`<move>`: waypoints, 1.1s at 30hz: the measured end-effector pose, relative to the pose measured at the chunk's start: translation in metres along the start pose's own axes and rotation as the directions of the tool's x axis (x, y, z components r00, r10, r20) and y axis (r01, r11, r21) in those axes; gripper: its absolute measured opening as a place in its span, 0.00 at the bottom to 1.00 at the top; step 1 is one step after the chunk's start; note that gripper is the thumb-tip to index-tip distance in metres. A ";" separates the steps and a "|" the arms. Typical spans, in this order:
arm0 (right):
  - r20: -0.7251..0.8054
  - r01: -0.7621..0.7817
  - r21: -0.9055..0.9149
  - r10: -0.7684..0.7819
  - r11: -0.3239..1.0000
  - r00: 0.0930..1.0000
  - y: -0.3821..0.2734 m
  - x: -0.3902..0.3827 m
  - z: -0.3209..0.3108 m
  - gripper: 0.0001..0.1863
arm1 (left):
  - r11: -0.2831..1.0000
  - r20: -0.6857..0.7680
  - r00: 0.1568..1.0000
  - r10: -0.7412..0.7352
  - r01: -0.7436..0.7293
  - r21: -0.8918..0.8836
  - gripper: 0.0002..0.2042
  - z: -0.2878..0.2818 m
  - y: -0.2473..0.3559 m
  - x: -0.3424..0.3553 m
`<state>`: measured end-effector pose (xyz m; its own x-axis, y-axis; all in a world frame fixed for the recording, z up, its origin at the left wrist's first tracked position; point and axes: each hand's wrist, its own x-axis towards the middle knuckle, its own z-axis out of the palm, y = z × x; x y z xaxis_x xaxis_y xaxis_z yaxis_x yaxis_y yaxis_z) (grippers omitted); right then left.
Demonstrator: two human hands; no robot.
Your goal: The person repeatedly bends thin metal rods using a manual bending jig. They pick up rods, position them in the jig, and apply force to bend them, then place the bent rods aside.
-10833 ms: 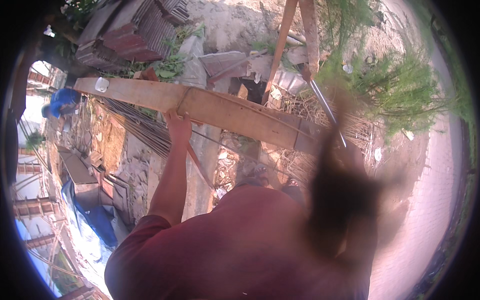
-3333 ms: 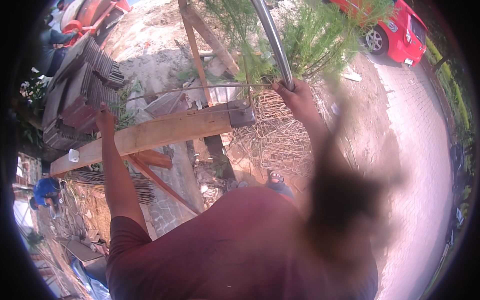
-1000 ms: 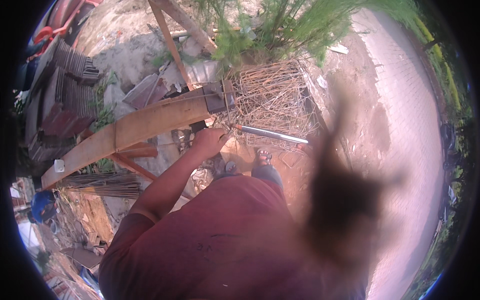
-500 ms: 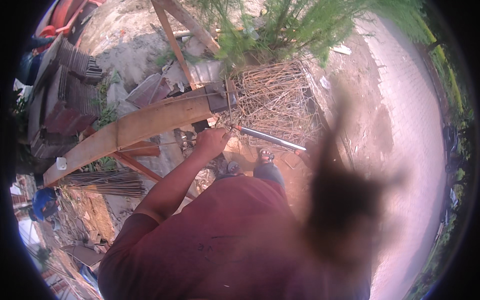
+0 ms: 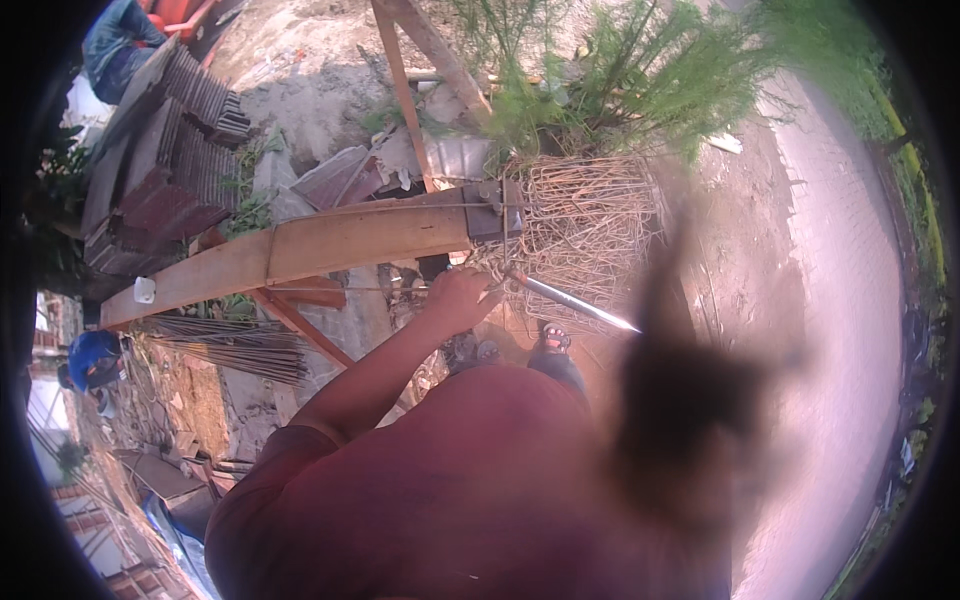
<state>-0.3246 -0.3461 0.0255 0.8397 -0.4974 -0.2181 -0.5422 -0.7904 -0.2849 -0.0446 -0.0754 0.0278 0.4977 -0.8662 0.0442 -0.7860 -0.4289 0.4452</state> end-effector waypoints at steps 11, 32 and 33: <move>-0.038 0.021 0.673 0.006 0.739 0.999 -0.001 0.039 0.016 0.24 | 0.747 -0.433 0.725 -0.535 0.646 0.159 0.33 -0.077 -0.159 -0.015; 0.188 0.489 0.006 -0.481 0.872 0.856 0.041 0.262 -0.107 0.14 | 0.389 -0.546 0.364 -0.755 0.918 0.075 0.32 -0.066 -0.218 0.021; 0.201 0.526 -0.093 -0.501 0.845 0.841 0.037 0.282 -0.108 0.11 | 0.387 -0.552 0.366 -0.749 0.918 0.083 0.32 -0.065 -0.219 0.021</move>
<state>-0.1051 -0.5543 0.0537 0.9723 0.0498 -0.2285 -0.0138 -0.9631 -0.2687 0.1621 0.0174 -0.0105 0.9734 0.1457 0.1769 0.1219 -0.9828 0.1388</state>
